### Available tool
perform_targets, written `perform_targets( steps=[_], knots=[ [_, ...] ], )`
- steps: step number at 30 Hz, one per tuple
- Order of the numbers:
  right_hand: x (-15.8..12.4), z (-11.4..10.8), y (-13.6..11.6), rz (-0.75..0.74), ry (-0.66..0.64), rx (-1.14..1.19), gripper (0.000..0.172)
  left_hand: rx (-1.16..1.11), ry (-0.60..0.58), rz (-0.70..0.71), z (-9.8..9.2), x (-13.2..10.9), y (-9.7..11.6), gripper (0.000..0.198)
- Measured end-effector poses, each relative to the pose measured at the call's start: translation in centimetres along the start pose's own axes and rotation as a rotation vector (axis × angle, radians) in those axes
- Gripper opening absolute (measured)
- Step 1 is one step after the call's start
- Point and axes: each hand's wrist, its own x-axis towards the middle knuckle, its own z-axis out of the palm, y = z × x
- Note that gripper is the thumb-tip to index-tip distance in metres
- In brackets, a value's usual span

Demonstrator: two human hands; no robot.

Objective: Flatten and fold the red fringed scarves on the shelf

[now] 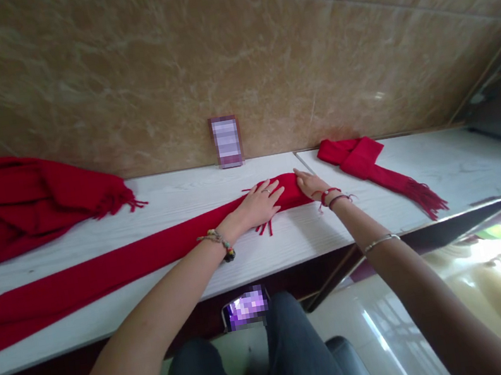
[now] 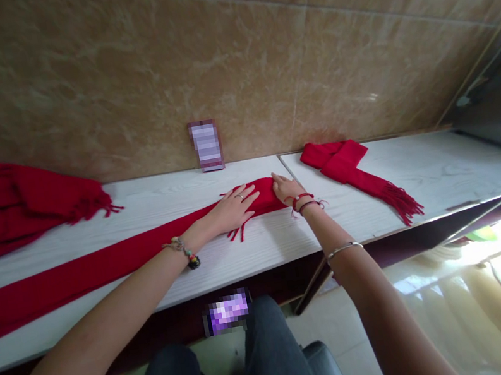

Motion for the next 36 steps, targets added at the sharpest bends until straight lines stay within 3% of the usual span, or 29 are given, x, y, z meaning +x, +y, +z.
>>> perform_targets(
  steps=[3,6,12,16,19,22,28,31,36],
  knots=[
    [0.3,0.6,-3.1,-0.02,-0.013,-0.009,0.051,-0.015,0.015,-0.04,0.1,-2.2,-1.7,0.05],
    [0.3,0.1,-4.3,-0.006,0.004,-0.101,0.051,-0.049,0.015,-0.081,-0.2,-3.0,-2.1,0.053],
    [0.8,-2.8,-5.9,-0.199,0.202,-0.212,0.053,-0.16,0.034,-0.114,-1.1,-3.1,-2.0,0.064],
    [0.6,-2.1,-7.5,-0.35,0.095,-0.199,0.05,-0.191,0.041,-0.175,-1.0,-3.5,-2.6,0.068],
    [0.0,-0.8,-6.9,-0.313,0.007,-0.229,0.049,-0.204,-0.009,-0.184,-0.6,-3.7,-2.8,0.066],
    [-0.4,0.0,-4.9,-0.203,-0.014,-0.185,0.05,-0.209,-0.028,-0.17,-0.4,-3.8,-2.9,0.062],
    [-0.4,0.0,-1.6,-0.072,-0.031,-0.099,0.053,-0.225,-0.014,-0.147,-0.3,-3.8,-3.0,0.059],
    [-0.3,-1.0,-1.8,-0.051,-0.003,-0.113,0.053,-0.216,0.0,-0.14,-0.4,-4.0,-2.9,0.063],
    [0.6,-3.2,-4.5,-0.165,0.189,-0.1,0.052,-0.185,0.029,-0.145,-0.9,-4.1,-2.6,0.071]
  ],
)
